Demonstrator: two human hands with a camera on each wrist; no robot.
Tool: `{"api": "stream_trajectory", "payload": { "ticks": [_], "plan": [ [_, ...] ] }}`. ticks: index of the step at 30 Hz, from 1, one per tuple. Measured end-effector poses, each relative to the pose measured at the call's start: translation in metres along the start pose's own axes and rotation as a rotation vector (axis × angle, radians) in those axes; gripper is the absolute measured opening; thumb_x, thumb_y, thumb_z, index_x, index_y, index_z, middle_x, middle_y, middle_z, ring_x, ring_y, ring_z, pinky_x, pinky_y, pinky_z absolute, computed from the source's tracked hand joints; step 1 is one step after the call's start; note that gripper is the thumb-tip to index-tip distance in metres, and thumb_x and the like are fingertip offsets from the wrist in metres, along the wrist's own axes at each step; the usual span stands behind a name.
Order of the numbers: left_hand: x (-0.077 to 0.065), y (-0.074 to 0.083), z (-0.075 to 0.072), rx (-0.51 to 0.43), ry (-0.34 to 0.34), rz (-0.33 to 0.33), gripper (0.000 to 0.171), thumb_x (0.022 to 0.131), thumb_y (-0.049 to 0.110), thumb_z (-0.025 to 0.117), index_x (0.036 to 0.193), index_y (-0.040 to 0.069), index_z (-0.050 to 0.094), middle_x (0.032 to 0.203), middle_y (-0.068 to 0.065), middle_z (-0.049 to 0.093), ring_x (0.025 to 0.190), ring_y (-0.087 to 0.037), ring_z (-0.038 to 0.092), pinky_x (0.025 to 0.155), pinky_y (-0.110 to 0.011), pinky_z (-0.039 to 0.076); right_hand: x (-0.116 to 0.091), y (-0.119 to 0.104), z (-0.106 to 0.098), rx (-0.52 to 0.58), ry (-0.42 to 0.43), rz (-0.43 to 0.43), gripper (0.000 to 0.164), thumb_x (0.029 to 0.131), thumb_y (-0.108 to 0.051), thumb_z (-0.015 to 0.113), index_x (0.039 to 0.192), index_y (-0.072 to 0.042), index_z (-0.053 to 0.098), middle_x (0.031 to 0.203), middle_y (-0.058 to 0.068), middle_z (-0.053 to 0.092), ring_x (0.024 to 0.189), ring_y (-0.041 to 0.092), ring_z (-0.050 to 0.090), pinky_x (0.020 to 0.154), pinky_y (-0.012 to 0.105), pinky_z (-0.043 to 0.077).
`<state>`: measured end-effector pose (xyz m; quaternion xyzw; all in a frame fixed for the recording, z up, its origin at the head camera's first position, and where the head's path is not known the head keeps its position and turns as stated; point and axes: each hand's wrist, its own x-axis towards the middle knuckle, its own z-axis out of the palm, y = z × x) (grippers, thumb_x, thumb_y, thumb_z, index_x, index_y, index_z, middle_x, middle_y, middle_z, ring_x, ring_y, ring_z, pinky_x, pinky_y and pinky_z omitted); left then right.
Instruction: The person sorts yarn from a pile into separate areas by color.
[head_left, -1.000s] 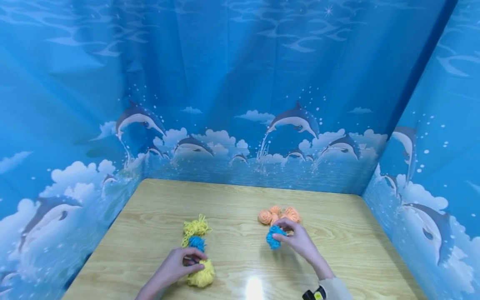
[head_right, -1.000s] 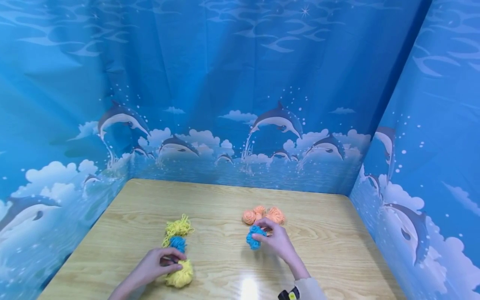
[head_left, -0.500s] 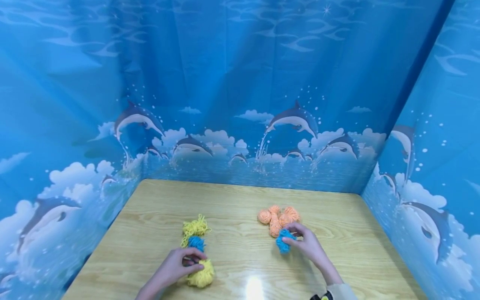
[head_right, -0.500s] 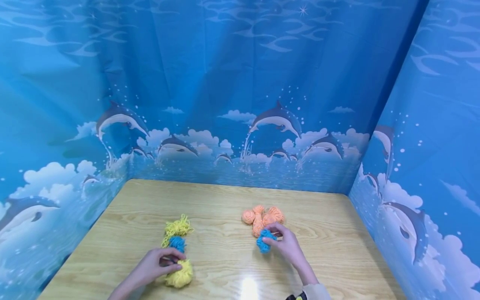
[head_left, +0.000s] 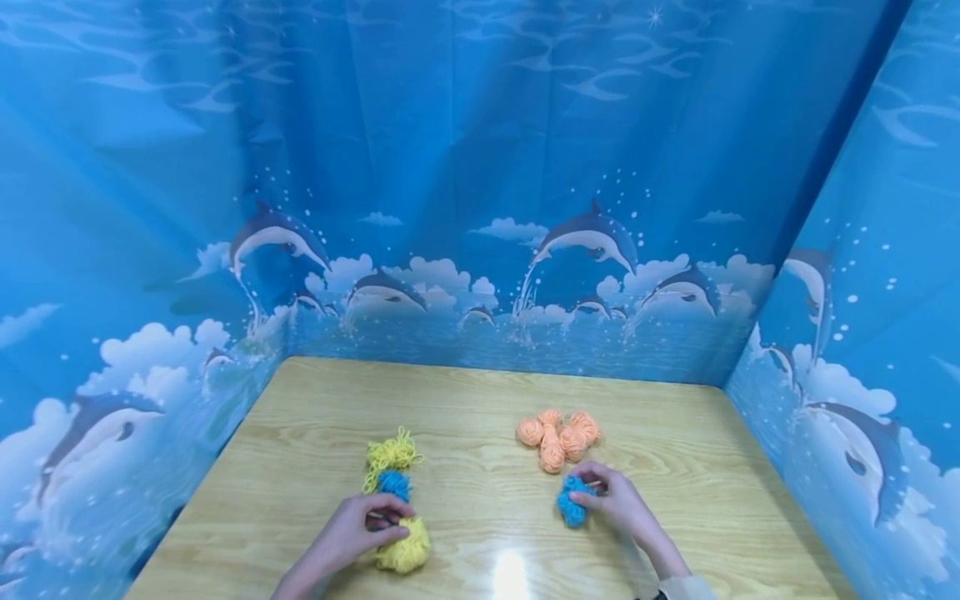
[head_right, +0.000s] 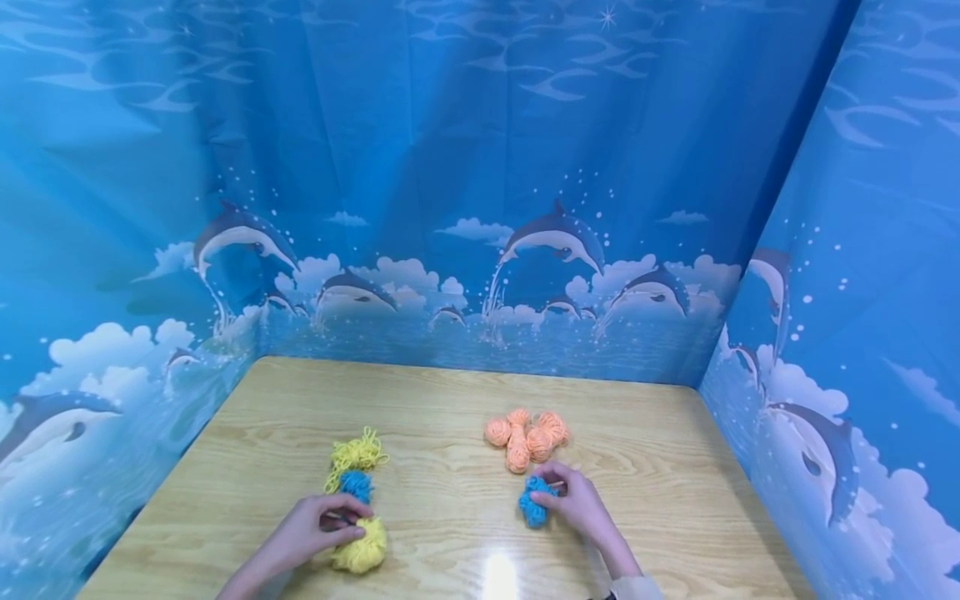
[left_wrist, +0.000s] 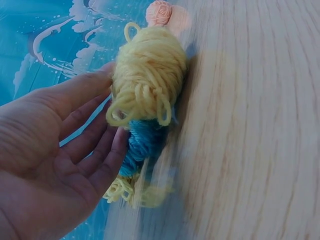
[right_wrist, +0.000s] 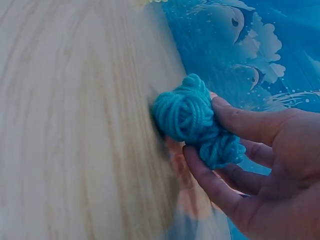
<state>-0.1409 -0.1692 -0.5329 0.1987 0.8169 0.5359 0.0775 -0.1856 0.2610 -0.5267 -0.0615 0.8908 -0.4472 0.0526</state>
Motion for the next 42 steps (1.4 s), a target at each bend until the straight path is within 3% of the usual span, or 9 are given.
{"api": "stream_trajectory", "payload": {
  "ticks": [8, 17, 34, 42],
  "plan": [
    [0.0, -0.001, 0.001, 0.014, 0.01, -0.002, 0.023, 0.088, 0.018, 0.079, 0.108, 0.008, 0.074, 0.101, -0.004, 0.074, 0.087, -0.006, 0.066, 0.078, -0.022, 0.058, 0.004, 0.007, 0.005, -0.06, 0.037, -0.003, 0.029, 0.085, -0.019, 0.082, 0.109, -0.007, 0.071, 0.104, 0.004, 0.073, 0.097, 0.019, 0.066, 0.084, 0.029, 0.054],
    [-0.001, 0.001, 0.0, 0.022, -0.003, 0.007, 0.026, 0.089, 0.022, 0.078, 0.11, 0.008, 0.074, 0.102, -0.004, 0.074, 0.089, -0.006, 0.067, 0.079, -0.022, 0.059, 0.005, 0.004, 0.005, -0.082, 0.045, 0.037, 0.03, 0.085, -0.022, 0.082, 0.11, -0.009, 0.072, 0.106, 0.004, 0.072, 0.098, 0.021, 0.066, 0.089, 0.039, 0.056],
    [-0.007, 0.008, 0.001, 0.08, -0.1, 0.021, 0.044, 0.079, 0.03, 0.086, 0.118, 0.012, 0.073, 0.115, -0.003, 0.071, 0.103, -0.01, 0.065, 0.088, -0.024, 0.057, 0.003, 0.003, 0.004, -0.093, 0.053, 0.081, 0.031, 0.087, -0.022, 0.081, 0.114, -0.01, 0.073, 0.111, 0.006, 0.073, 0.097, 0.022, 0.067, 0.089, 0.045, 0.056],
    [-0.008, 0.009, 0.001, 0.159, -0.127, 0.049, 0.051, 0.077, 0.035, 0.087, 0.121, 0.014, 0.072, 0.119, 0.0, 0.071, 0.111, -0.01, 0.062, 0.095, -0.027, 0.055, 0.002, 0.002, 0.004, -0.095, 0.059, 0.079, 0.032, 0.087, -0.021, 0.081, 0.116, -0.008, 0.073, 0.112, 0.007, 0.073, 0.097, 0.023, 0.067, 0.09, 0.046, 0.056]
  ]
}}
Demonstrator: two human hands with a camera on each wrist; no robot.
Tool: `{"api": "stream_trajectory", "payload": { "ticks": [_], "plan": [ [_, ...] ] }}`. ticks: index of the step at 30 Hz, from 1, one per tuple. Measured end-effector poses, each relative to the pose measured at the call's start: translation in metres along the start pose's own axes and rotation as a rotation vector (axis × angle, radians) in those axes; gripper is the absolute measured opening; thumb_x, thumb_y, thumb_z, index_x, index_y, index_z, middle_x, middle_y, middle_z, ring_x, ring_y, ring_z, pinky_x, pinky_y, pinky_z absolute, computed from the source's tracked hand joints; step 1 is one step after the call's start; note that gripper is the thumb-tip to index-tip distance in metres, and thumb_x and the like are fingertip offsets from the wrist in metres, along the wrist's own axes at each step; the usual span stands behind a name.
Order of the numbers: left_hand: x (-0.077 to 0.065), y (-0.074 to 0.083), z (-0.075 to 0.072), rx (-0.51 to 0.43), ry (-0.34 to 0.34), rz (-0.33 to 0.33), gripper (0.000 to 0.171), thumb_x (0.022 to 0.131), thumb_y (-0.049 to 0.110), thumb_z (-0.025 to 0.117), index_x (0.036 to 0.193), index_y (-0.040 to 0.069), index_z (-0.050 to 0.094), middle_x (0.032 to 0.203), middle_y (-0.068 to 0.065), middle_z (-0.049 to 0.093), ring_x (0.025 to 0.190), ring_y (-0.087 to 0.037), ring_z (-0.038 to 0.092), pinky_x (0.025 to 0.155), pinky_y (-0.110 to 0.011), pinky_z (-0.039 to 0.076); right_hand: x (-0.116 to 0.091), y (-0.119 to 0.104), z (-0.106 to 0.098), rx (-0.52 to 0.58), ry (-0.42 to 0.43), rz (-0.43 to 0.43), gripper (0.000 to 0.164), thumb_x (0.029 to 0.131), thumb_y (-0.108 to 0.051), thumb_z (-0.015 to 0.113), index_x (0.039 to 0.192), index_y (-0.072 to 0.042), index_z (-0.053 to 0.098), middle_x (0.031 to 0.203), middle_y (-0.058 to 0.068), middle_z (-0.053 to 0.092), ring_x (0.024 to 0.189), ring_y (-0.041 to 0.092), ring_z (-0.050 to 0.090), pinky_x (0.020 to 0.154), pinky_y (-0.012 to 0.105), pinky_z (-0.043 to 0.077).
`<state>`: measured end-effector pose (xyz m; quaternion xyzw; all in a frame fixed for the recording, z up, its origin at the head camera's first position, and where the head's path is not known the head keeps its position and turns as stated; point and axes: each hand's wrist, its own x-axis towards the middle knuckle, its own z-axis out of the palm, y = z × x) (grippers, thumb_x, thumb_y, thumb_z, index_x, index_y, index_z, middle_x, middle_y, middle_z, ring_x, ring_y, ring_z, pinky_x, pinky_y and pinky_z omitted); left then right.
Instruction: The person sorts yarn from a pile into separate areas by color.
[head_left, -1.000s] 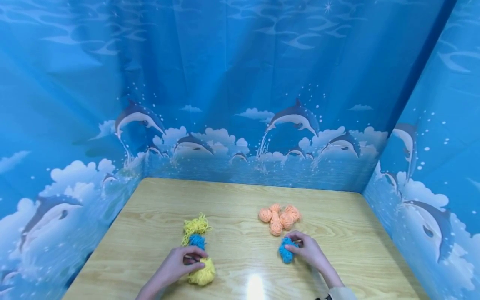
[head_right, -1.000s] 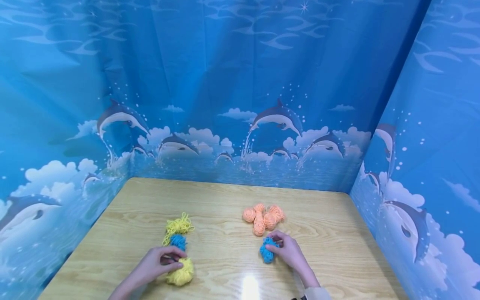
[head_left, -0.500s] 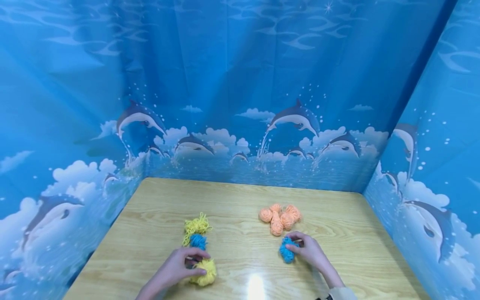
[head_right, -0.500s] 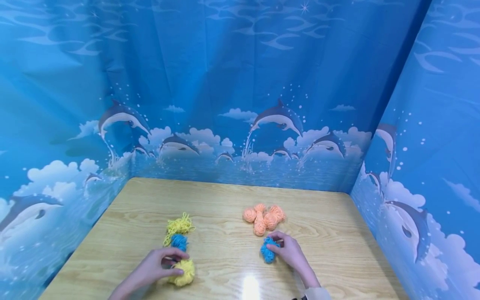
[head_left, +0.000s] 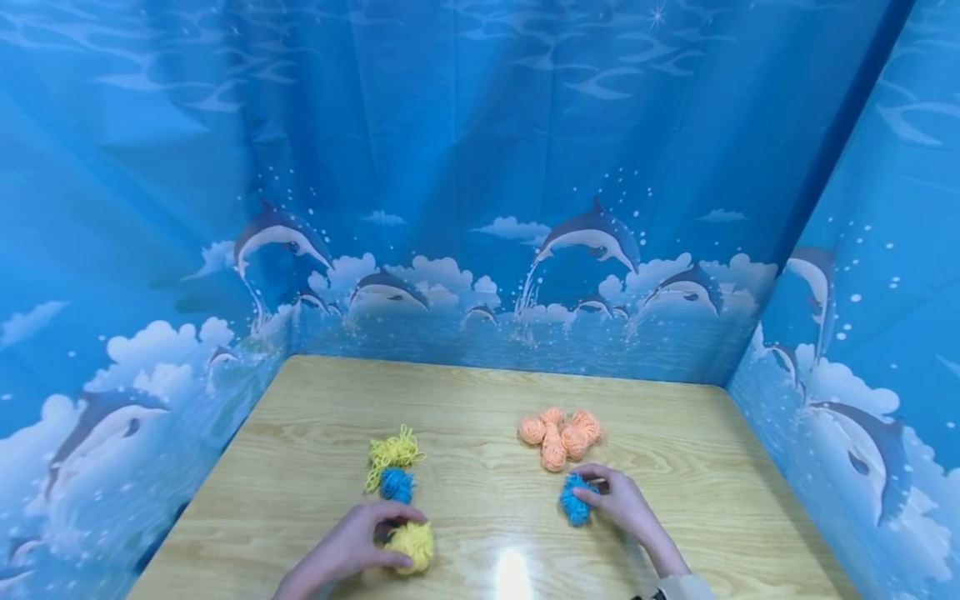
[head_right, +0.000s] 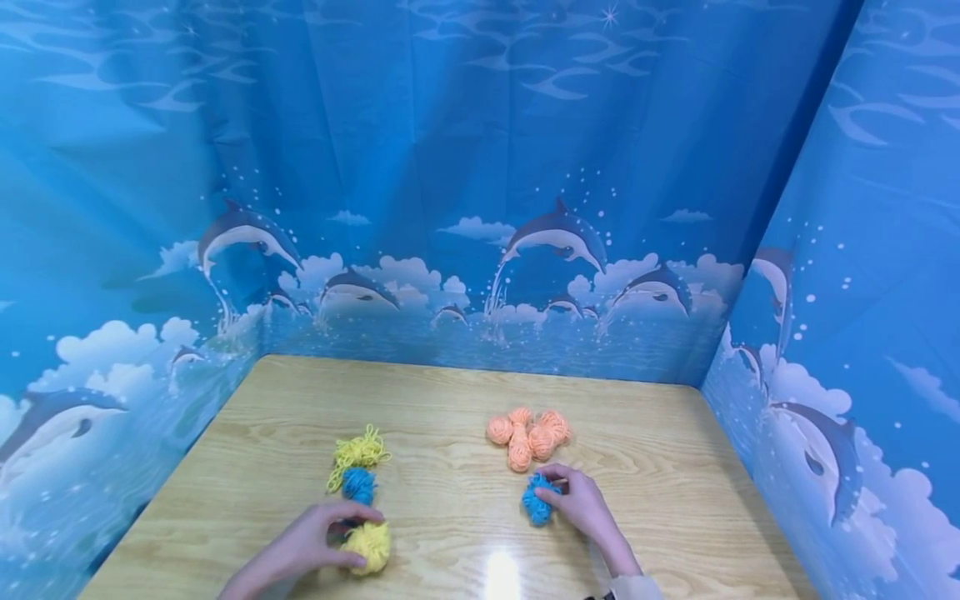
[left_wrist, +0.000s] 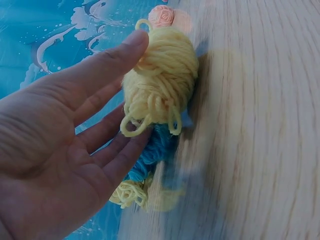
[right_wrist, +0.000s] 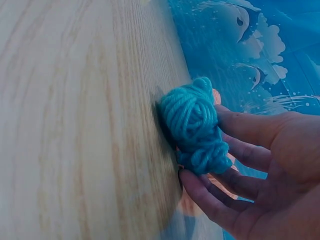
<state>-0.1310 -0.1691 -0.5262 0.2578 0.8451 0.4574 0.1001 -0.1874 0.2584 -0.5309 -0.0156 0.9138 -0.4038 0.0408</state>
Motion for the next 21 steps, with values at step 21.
{"api": "stream_trajectory", "payload": {
  "ticks": [21],
  "plan": [
    [0.0058, 0.0026, 0.0008, -0.09, 0.343, -0.097, 0.022, 0.089, 0.014, 0.078, 0.108, 0.006, 0.073, 0.101, -0.008, 0.073, 0.088, -0.009, 0.068, 0.077, -0.022, 0.06, 0.0001, -0.0004, 0.0003, 0.006, 0.005, 0.024, 0.032, 0.087, -0.021, 0.081, 0.115, -0.009, 0.074, 0.111, 0.005, 0.073, 0.097, 0.021, 0.067, 0.089, 0.045, 0.057]
  ]
}}
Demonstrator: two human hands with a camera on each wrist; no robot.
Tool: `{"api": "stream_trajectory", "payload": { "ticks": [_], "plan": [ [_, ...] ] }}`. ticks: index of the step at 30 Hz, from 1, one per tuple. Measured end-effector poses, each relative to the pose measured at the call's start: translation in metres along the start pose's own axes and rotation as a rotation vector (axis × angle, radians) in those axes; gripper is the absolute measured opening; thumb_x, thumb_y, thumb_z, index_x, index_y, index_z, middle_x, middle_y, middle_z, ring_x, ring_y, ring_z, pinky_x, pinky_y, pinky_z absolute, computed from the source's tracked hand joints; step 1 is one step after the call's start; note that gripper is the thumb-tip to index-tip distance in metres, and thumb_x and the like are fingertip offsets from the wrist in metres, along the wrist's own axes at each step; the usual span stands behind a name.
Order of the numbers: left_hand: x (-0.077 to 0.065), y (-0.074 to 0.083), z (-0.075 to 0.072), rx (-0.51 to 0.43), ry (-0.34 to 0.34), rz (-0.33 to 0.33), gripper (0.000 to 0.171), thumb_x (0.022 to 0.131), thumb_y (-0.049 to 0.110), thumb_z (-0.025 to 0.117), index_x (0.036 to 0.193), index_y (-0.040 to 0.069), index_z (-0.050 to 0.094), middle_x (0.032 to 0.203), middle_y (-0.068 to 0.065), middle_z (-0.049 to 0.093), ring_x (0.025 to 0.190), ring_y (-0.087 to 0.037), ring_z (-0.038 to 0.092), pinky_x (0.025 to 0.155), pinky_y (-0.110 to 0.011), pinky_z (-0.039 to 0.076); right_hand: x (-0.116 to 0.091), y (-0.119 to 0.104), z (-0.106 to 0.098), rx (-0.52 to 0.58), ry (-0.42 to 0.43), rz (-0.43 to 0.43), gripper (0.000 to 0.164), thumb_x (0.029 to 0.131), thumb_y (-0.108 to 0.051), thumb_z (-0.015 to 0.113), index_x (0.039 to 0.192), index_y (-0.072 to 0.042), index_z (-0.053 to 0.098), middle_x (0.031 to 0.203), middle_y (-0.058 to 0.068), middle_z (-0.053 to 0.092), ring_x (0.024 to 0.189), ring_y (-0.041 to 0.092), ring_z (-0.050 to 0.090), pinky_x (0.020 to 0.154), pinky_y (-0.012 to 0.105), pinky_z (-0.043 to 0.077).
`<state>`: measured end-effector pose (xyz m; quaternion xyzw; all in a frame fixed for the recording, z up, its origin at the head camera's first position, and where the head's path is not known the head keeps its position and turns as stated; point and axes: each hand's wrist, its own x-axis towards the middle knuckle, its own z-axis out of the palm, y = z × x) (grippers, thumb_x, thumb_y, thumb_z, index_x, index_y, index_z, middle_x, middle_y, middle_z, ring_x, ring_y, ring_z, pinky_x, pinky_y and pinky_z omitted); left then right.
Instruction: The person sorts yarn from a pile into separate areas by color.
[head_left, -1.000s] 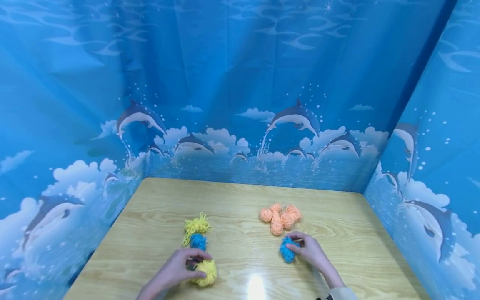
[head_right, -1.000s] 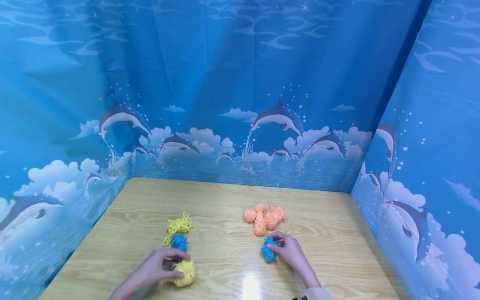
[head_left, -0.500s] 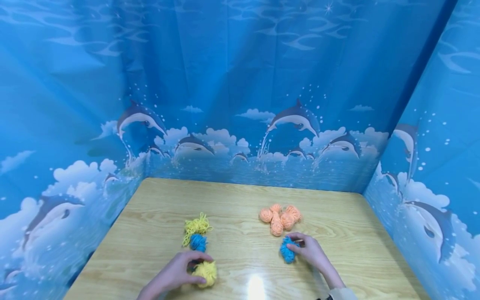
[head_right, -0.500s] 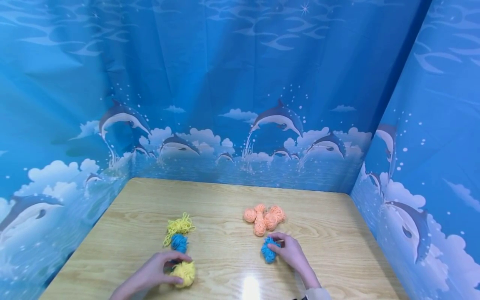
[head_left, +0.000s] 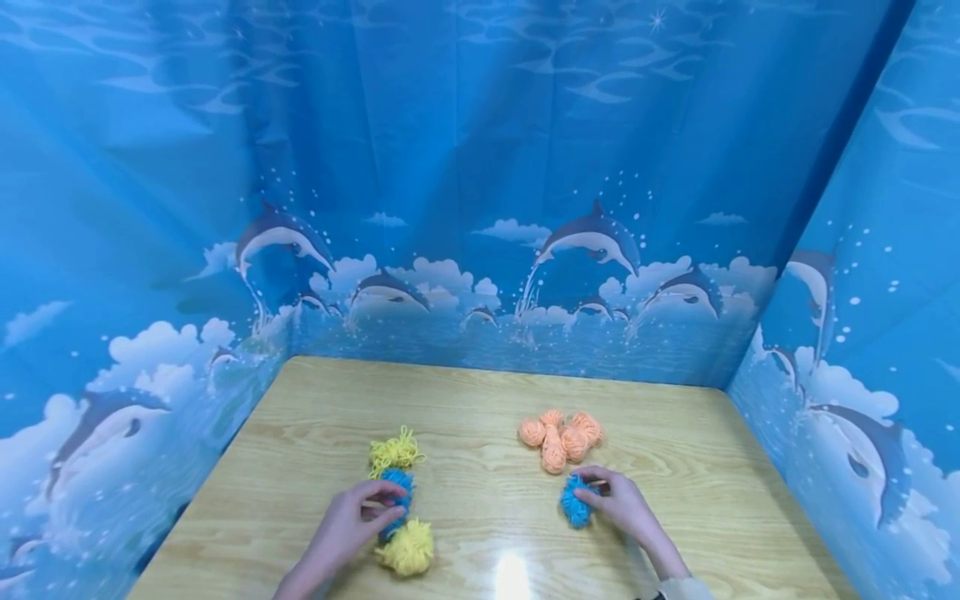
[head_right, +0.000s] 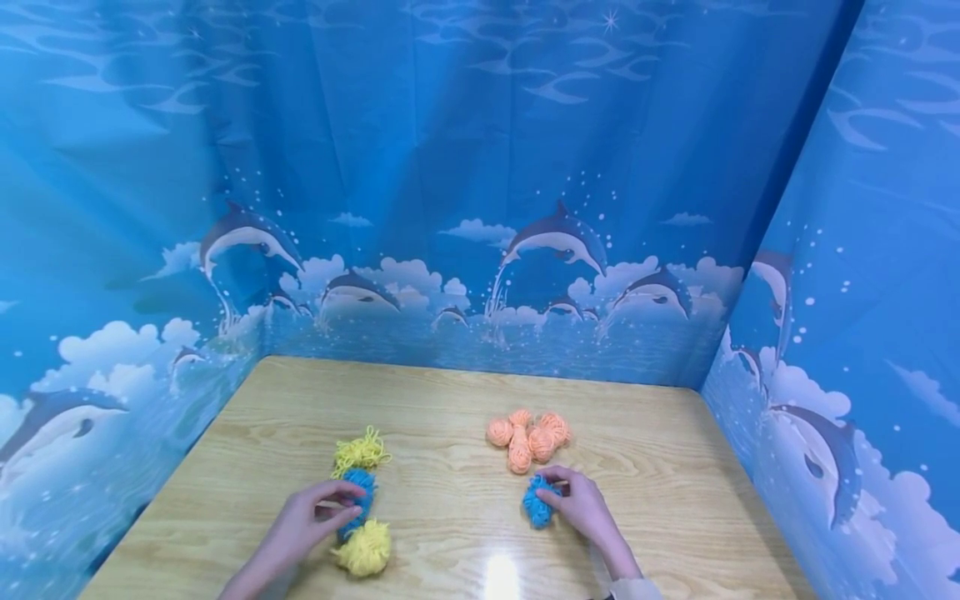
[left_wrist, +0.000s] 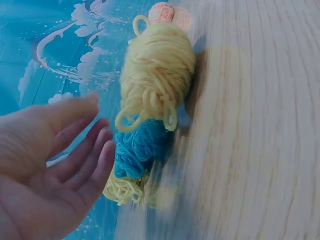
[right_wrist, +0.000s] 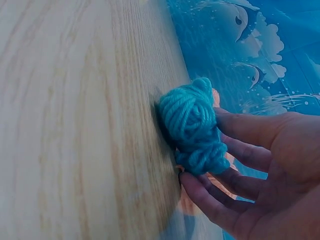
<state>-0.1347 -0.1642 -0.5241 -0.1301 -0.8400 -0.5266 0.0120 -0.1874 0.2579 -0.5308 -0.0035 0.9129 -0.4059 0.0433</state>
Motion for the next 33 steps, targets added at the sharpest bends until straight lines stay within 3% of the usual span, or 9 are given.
{"api": "stream_trajectory", "payload": {
  "ticks": [4, 9, 15, 23, 33],
  "plan": [
    [0.003, -0.001, 0.004, 0.025, 0.117, -0.025, 0.026, 0.082, 0.008, 0.083, 0.106, 0.008, 0.073, 0.103, -0.006, 0.073, 0.089, -0.018, 0.069, 0.075, -0.022, 0.06, -0.001, 0.0, 0.0, 0.0, -0.001, -0.003, 0.032, 0.087, -0.021, 0.08, 0.116, -0.008, 0.073, 0.112, 0.007, 0.073, 0.098, 0.023, 0.067, 0.089, 0.045, 0.057],
    [0.006, -0.001, 0.009, 0.065, 0.178, -0.09, 0.036, 0.075, 0.007, 0.088, 0.108, 0.01, 0.072, 0.106, -0.005, 0.07, 0.091, -0.022, 0.069, 0.074, -0.02, 0.059, -0.002, 0.0, -0.001, 0.003, 0.001, -0.015, 0.033, 0.087, -0.02, 0.08, 0.116, -0.007, 0.073, 0.112, 0.008, 0.073, 0.098, 0.023, 0.067, 0.089, 0.045, 0.057],
    [0.007, -0.002, 0.011, 0.115, 0.173, -0.139, 0.047, 0.07, 0.01, 0.092, 0.111, 0.008, 0.07, 0.106, -0.009, 0.065, 0.092, -0.022, 0.067, 0.073, -0.025, 0.061, -0.002, 0.001, -0.001, 0.002, 0.0, -0.038, 0.031, 0.087, -0.02, 0.08, 0.115, -0.008, 0.073, 0.111, 0.007, 0.073, 0.096, 0.022, 0.067, 0.088, 0.044, 0.057],
    [0.008, -0.009, 0.015, 0.266, 0.133, -0.122, 0.052, 0.065, 0.015, 0.094, 0.109, 0.012, 0.067, 0.096, -0.001, 0.06, 0.084, -0.014, 0.062, 0.072, -0.023, 0.057, -0.001, 0.0, -0.001, -0.004, -0.006, -0.022, 0.03, 0.088, -0.02, 0.08, 0.115, -0.009, 0.074, 0.111, 0.006, 0.073, 0.098, 0.022, 0.067, 0.09, 0.046, 0.056],
    [0.011, -0.01, 0.015, 0.239, 0.13, -0.116, 0.05, 0.067, -0.003, 0.087, 0.11, 0.012, 0.068, 0.092, 0.002, 0.065, 0.082, -0.012, 0.064, 0.075, -0.025, 0.058, 0.001, 0.0, -0.001, -0.008, -0.011, 0.007, 0.031, 0.087, -0.021, 0.08, 0.115, -0.011, 0.074, 0.112, 0.005, 0.073, 0.1, 0.021, 0.066, 0.091, 0.046, 0.055]
  ]
}}
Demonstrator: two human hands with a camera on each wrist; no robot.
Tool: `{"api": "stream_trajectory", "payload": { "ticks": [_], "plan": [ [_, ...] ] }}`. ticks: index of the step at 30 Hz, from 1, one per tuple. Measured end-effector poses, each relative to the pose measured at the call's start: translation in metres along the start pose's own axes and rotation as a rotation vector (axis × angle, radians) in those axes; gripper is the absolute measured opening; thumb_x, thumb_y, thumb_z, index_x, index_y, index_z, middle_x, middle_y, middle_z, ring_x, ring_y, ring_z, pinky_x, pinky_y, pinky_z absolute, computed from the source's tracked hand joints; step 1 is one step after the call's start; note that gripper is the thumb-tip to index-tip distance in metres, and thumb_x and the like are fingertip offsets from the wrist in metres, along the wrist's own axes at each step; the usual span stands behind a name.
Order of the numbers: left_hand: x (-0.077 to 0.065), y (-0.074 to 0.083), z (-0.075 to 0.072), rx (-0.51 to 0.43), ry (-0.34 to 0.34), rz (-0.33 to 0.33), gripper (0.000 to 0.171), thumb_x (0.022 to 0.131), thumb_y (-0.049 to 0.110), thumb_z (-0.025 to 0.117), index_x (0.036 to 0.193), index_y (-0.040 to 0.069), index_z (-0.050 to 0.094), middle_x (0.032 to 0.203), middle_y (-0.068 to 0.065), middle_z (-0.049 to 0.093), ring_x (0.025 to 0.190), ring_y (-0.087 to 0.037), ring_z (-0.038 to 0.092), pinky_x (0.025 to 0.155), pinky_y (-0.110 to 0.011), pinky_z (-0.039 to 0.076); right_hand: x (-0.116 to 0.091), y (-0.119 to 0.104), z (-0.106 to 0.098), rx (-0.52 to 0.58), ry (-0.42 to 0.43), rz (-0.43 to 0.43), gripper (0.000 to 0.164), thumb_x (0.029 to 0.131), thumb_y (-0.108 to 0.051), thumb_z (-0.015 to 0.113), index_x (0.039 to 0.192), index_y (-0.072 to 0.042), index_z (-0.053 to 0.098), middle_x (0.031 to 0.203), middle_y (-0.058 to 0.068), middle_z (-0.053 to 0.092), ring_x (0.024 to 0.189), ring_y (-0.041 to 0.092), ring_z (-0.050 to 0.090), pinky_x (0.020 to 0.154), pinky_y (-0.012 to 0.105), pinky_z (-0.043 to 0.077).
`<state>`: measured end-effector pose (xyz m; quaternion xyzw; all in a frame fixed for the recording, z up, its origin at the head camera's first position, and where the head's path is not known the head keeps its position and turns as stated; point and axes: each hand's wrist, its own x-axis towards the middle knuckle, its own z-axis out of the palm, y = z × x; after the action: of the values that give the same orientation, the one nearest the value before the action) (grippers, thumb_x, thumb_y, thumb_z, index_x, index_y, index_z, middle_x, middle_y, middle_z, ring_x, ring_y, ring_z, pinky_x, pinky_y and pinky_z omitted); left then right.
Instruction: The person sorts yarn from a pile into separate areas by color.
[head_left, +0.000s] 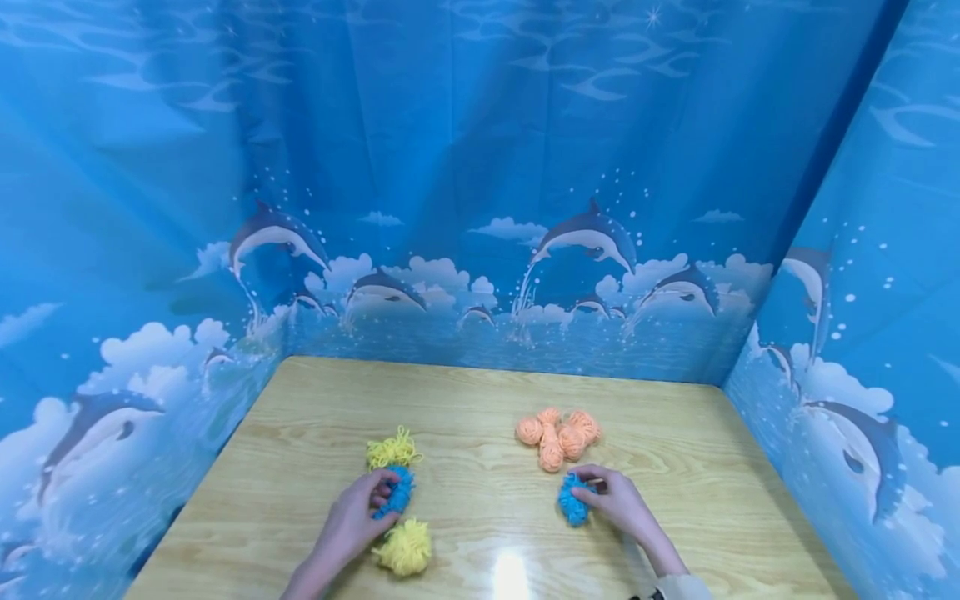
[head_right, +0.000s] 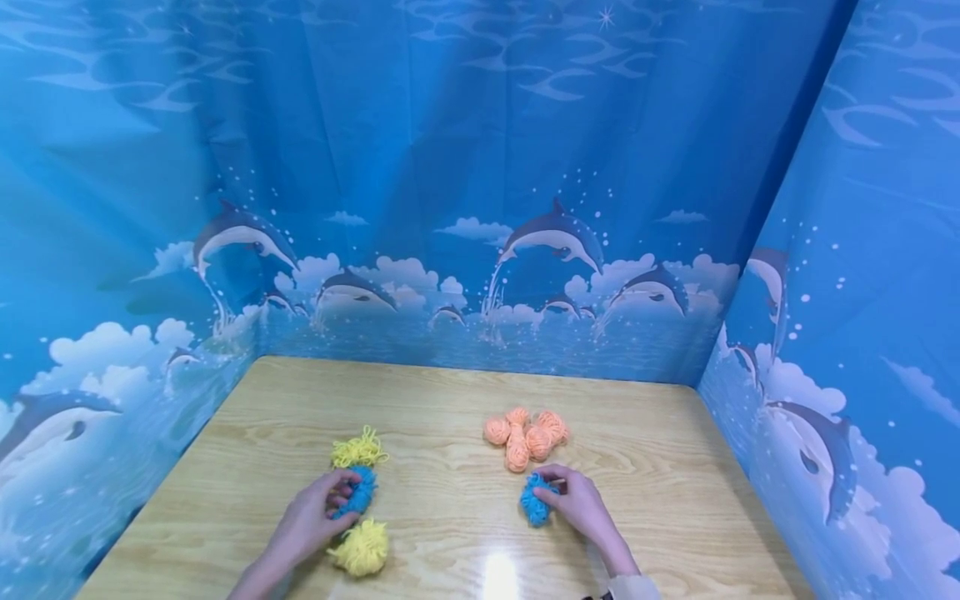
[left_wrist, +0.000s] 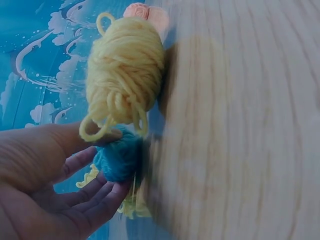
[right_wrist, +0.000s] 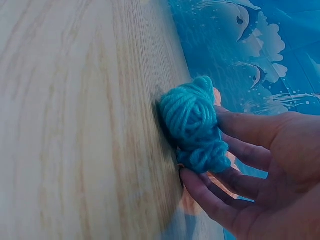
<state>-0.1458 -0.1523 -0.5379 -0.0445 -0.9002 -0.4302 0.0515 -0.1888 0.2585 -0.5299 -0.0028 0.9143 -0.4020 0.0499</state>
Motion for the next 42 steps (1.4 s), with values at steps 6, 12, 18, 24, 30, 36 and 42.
{"api": "stream_trajectory", "payload": {
  "ticks": [6, 12, 18, 24, 30, 36, 42],
  "plan": [
    [0.0, 0.002, -0.004, -0.025, 0.019, -0.025, 0.047, 0.068, -0.004, 0.083, 0.111, 0.01, 0.068, 0.096, -0.001, 0.071, 0.086, -0.018, 0.068, 0.079, -0.036, 0.061, 0.001, 0.0, 0.0, 0.0, -0.002, -0.001, 0.03, 0.087, -0.021, 0.08, 0.115, -0.011, 0.074, 0.111, 0.004, 0.072, 0.099, 0.021, 0.066, 0.091, 0.046, 0.055],
    [0.002, 0.006, -0.009, -0.049, 0.038, -0.058, 0.038, 0.073, 0.0, 0.08, 0.108, 0.012, 0.071, 0.101, -0.003, 0.074, 0.09, -0.022, 0.069, 0.082, -0.041, 0.061, 0.0, 0.0, 0.0, 0.002, -0.001, -0.001, 0.029, 0.087, -0.021, 0.08, 0.114, -0.011, 0.074, 0.11, 0.004, 0.073, 0.098, 0.019, 0.066, 0.09, 0.045, 0.056],
    [0.004, 0.012, -0.011, -0.14, 0.064, -0.1, 0.025, 0.08, 0.004, 0.081, 0.103, 0.012, 0.074, 0.103, -0.009, 0.074, 0.088, -0.021, 0.071, 0.074, -0.028, 0.061, -0.001, 0.002, -0.001, 0.008, 0.008, -0.015, 0.029, 0.087, -0.02, 0.08, 0.114, -0.01, 0.074, 0.112, 0.007, 0.073, 0.1, 0.022, 0.067, 0.092, 0.046, 0.056],
    [0.006, 0.018, -0.012, -0.185, 0.092, -0.073, 0.022, 0.082, 0.005, 0.081, 0.101, 0.011, 0.074, 0.104, -0.011, 0.074, 0.091, -0.022, 0.07, 0.073, -0.023, 0.06, -0.003, 0.003, -0.002, 0.003, 0.013, -0.034, 0.031, 0.087, -0.02, 0.08, 0.115, -0.008, 0.073, 0.112, 0.008, 0.072, 0.099, 0.024, 0.068, 0.091, 0.045, 0.056],
    [0.009, 0.022, -0.011, -0.232, 0.098, -0.047, 0.022, 0.081, 0.001, 0.08, 0.101, 0.009, 0.074, 0.103, -0.009, 0.074, 0.092, -0.022, 0.07, 0.076, -0.026, 0.062, -0.003, 0.002, -0.002, 0.007, 0.015, -0.03, 0.03, 0.087, -0.019, 0.08, 0.115, -0.009, 0.073, 0.11, 0.006, 0.073, 0.099, 0.023, 0.068, 0.09, 0.045, 0.056],
    [0.014, 0.026, -0.008, -0.259, 0.101, -0.034, 0.022, 0.081, -0.002, 0.079, 0.1, 0.009, 0.074, 0.101, -0.008, 0.074, 0.093, -0.022, 0.07, 0.079, -0.024, 0.061, -0.004, 0.001, -0.003, 0.01, 0.016, -0.032, 0.029, 0.087, -0.017, 0.08, 0.114, -0.009, 0.074, 0.109, 0.005, 0.073, 0.099, 0.022, 0.067, 0.091, 0.045, 0.056],
    [0.017, 0.037, -0.004, -0.301, 0.1, -0.013, 0.023, 0.081, -0.004, 0.078, 0.101, 0.006, 0.074, 0.103, -0.011, 0.073, 0.094, -0.025, 0.07, 0.079, -0.026, 0.061, -0.004, 0.002, -0.003, 0.016, 0.018, -0.031, 0.028, 0.087, -0.015, 0.08, 0.114, -0.01, 0.074, 0.107, 0.003, 0.073, 0.099, 0.022, 0.067, 0.091, 0.046, 0.056]
  ]
}}
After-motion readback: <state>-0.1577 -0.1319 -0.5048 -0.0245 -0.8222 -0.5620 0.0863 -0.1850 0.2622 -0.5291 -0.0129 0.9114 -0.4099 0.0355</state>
